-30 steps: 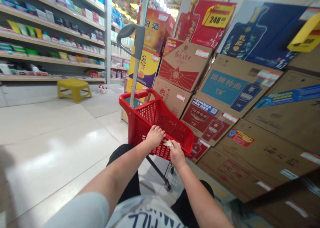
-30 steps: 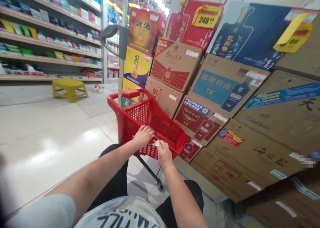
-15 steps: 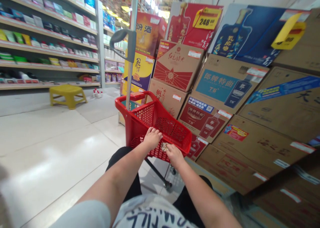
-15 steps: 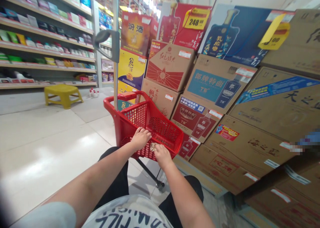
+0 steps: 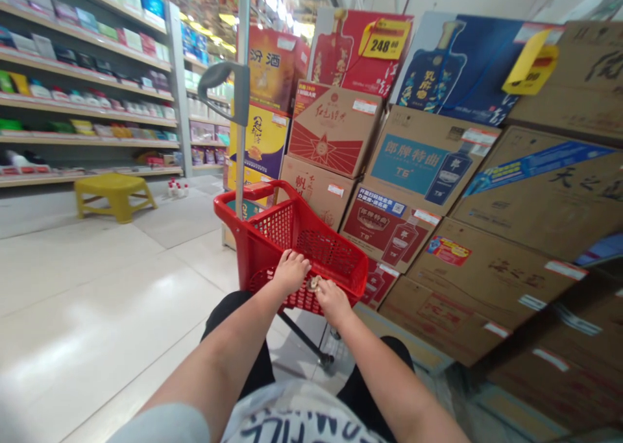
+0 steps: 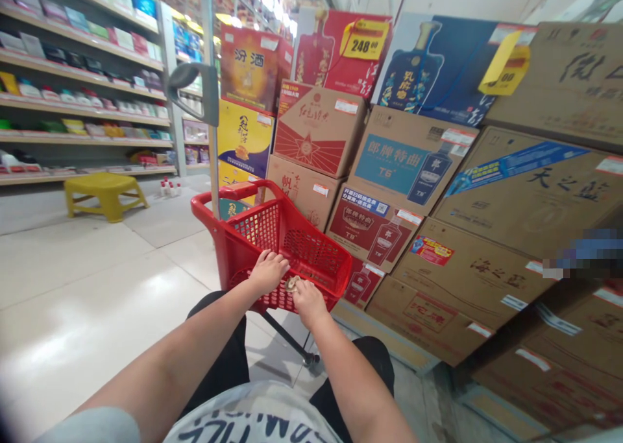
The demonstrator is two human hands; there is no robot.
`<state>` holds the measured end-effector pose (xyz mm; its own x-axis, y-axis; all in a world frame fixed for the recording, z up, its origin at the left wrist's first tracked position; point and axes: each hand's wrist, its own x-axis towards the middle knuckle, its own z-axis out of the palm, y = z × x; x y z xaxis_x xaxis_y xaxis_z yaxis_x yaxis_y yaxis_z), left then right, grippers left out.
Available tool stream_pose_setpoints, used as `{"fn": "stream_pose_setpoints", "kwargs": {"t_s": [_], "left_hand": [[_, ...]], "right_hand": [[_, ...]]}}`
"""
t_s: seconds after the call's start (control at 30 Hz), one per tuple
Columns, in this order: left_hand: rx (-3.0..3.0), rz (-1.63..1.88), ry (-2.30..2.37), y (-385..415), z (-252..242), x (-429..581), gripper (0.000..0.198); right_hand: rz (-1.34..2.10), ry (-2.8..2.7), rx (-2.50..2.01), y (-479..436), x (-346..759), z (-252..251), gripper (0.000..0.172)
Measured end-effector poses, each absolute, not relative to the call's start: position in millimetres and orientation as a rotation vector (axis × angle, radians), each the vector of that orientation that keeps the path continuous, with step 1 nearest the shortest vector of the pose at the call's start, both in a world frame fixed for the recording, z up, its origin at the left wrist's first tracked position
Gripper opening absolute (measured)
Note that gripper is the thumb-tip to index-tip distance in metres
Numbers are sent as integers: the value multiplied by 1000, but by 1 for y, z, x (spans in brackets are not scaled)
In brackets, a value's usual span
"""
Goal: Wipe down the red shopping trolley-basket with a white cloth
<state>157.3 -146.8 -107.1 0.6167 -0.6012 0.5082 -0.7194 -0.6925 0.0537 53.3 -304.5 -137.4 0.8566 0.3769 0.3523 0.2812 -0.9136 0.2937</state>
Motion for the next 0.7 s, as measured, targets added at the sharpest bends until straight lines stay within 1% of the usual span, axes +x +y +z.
{"fn": "stream_pose_setpoints", "kwargs": {"t_s": [0.1,0.27,0.43,0.6,0.7], "left_hand": [[2588,682,-1071,-147,-107,157,28],[2589,688,-1043,-146,-103,153,32],[2585,678,-1058,-145,-102,151,29],[2581,692,-1042,-146,-103,152,33],[2575,699,-1062,-145,-104,152,32]], "right_hand": [[612,488,2787,-304,56,-135,23],[583,513,2785,-301,54,-139,18],[643,425,2799,-302,53,-139,24],[588,471,2782,-303,50,-142,16],[573,477,2775,-301,50,-138,16]]}}
